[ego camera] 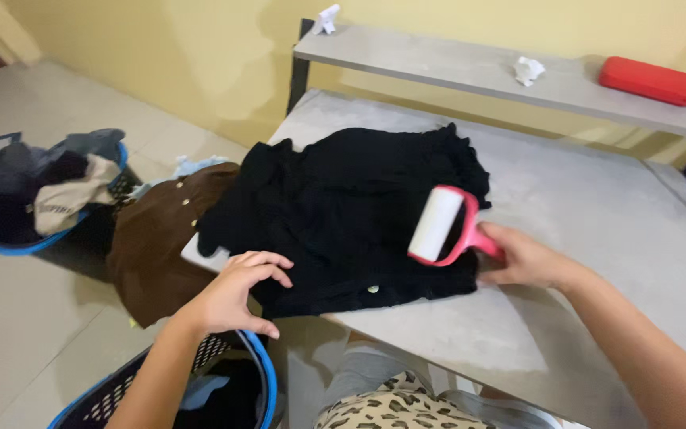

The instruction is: The person uses a lint roller to remove lint from several garments laid on a table. They roll the sticky roller over a brown shirt, a black shirt, a black tank top, and a gray t-shirt, then place each item into a blue laundry basket.

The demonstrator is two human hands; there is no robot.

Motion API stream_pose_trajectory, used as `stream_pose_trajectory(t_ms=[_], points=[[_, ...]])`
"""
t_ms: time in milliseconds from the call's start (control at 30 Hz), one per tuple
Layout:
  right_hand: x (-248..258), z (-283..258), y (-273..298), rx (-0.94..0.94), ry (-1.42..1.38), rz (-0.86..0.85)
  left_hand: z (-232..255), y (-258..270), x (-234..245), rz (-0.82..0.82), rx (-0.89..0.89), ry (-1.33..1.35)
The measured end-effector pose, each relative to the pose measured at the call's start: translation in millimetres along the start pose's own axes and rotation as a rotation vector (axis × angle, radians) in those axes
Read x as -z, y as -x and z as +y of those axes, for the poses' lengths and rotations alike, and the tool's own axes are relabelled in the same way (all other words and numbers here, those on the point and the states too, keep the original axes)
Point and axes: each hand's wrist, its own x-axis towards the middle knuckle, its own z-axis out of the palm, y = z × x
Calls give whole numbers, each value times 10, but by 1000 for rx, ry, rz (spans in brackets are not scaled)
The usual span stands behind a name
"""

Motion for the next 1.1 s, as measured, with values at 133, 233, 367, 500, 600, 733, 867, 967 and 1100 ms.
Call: stream_pose_trajectory(t_ms=[133,233,367,500,600,733,867,967,1100], points=[[-73,-178,-242,45,51,-33,-155,108,-109,37,40,-26],[-117,-140,-473,85,15,8,-269,72,-123,61,172,163],[-16,-55,-823,90,-256,171,-266,-50,54,-71,55,111],[339,-49,-1148,163,-373,347,-211,-42,-34,-93,-73,-284],[648,-117,-1291,137,-350,500,-459,-70,-62,-8,-101,-197],[908,-268,-1336,157,-431,496,-896,-112,13,38,159,263],[1088,-481,-1207,118,-507,490,-931,-267,425,437,193,547],[1278,-687,-1026,147,-493,472,-651,-381,789,563,165,722],[1563,-1076,-763,132,-668,440,-166,-654,1279,551,5,895]])
